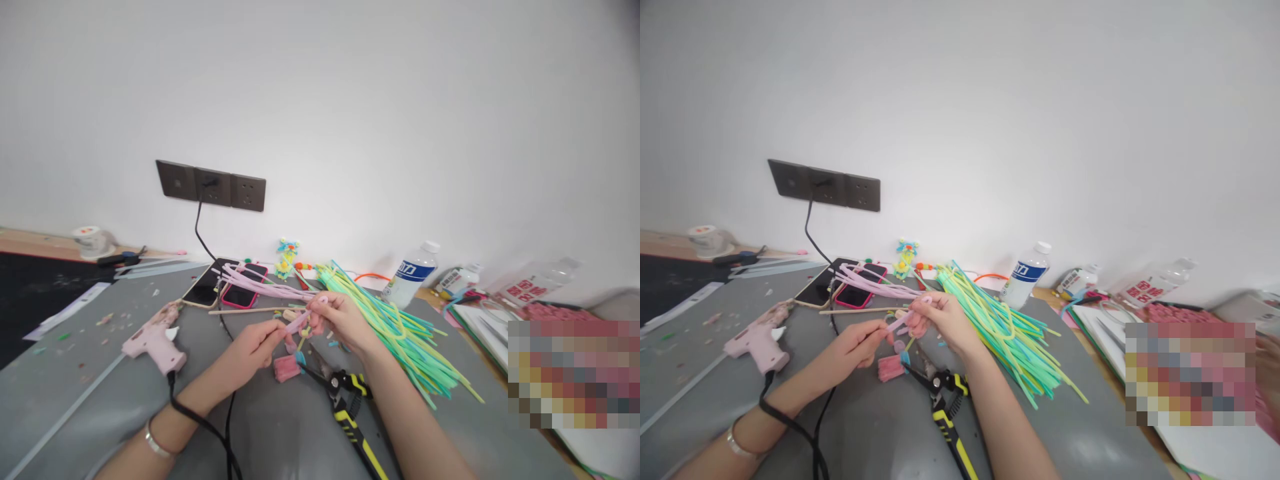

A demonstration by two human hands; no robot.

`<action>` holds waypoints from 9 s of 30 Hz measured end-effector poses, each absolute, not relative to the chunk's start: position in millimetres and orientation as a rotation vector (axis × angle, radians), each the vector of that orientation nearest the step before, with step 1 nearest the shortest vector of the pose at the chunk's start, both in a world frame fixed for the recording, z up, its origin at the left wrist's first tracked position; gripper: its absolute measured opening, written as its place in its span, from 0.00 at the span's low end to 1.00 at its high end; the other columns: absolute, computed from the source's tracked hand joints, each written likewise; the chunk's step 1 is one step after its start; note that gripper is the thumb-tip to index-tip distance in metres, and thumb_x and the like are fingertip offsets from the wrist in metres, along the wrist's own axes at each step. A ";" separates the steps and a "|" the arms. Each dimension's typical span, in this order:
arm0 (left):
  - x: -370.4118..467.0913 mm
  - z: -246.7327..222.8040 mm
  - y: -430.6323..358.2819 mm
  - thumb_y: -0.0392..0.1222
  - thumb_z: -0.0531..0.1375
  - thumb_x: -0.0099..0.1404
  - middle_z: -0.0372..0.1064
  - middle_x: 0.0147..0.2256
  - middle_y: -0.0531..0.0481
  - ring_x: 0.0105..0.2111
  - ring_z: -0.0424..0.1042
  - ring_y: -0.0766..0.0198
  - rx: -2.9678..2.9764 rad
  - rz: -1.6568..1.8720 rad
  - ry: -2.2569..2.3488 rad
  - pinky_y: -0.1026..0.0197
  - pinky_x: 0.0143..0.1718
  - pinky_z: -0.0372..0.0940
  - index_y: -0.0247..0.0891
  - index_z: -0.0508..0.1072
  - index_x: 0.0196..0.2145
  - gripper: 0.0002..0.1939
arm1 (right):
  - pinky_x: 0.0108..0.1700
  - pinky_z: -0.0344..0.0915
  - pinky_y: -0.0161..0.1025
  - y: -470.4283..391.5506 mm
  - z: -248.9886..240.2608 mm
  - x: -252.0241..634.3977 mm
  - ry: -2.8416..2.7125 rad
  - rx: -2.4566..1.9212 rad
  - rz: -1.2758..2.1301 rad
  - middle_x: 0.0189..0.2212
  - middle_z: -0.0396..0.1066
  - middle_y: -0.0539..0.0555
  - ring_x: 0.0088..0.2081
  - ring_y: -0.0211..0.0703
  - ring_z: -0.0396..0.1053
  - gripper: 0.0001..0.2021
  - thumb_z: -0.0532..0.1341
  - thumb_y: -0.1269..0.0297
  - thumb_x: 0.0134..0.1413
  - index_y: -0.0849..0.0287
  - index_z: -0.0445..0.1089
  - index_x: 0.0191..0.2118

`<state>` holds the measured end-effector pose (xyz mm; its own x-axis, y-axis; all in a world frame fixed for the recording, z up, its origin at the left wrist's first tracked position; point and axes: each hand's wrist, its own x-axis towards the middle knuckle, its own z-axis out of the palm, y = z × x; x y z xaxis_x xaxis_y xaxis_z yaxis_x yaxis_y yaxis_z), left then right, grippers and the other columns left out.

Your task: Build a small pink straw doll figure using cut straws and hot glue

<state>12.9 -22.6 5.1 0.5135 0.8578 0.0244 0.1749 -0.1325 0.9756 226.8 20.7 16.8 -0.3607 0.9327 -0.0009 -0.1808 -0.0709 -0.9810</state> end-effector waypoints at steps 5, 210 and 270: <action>13.0 6.8 -19.7 0.50 0.47 0.71 0.50 0.20 0.59 0.20 0.52 0.67 1.778 0.750 1.032 0.66 0.22 0.48 0.36 0.72 0.34 0.20 | 0.22 0.69 0.30 21.2 24.2 232.3 -1.284 -0.956 1.570 0.20 0.76 0.51 0.18 0.35 0.72 0.18 0.72 0.50 0.43 0.62 0.74 0.28; -0.4 -9.9 -3.5 0.48 0.56 0.66 0.81 0.36 0.44 0.34 0.81 0.55 1.636 1.114 1.018 0.57 0.39 0.75 0.37 0.76 0.38 0.13 | 0.12 0.44 0.27 -39.8 49.6 213.7 -1.223 -0.729 1.976 0.12 0.54 0.42 0.10 0.27 0.46 0.28 0.50 0.36 0.61 0.59 0.60 0.26; -3.7 -43.6 24.6 0.27 0.49 0.64 0.68 0.58 0.41 0.61 0.60 0.42 2.452 0.843 1.853 0.29 0.60 0.52 0.41 0.77 0.46 0.22 | 0.22 0.52 0.33 2.1 39.8 241.6 -1.522 -1.245 1.131 0.19 0.60 0.44 0.20 0.34 0.56 0.14 0.69 0.57 0.47 0.58 0.66 0.28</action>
<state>-3.7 24.6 -43.6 0.1842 0.8824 0.4329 0.9063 -0.3229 0.2726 241.6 2.1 39.8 -0.1480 0.9869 0.0646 0.2225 0.0969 -0.9701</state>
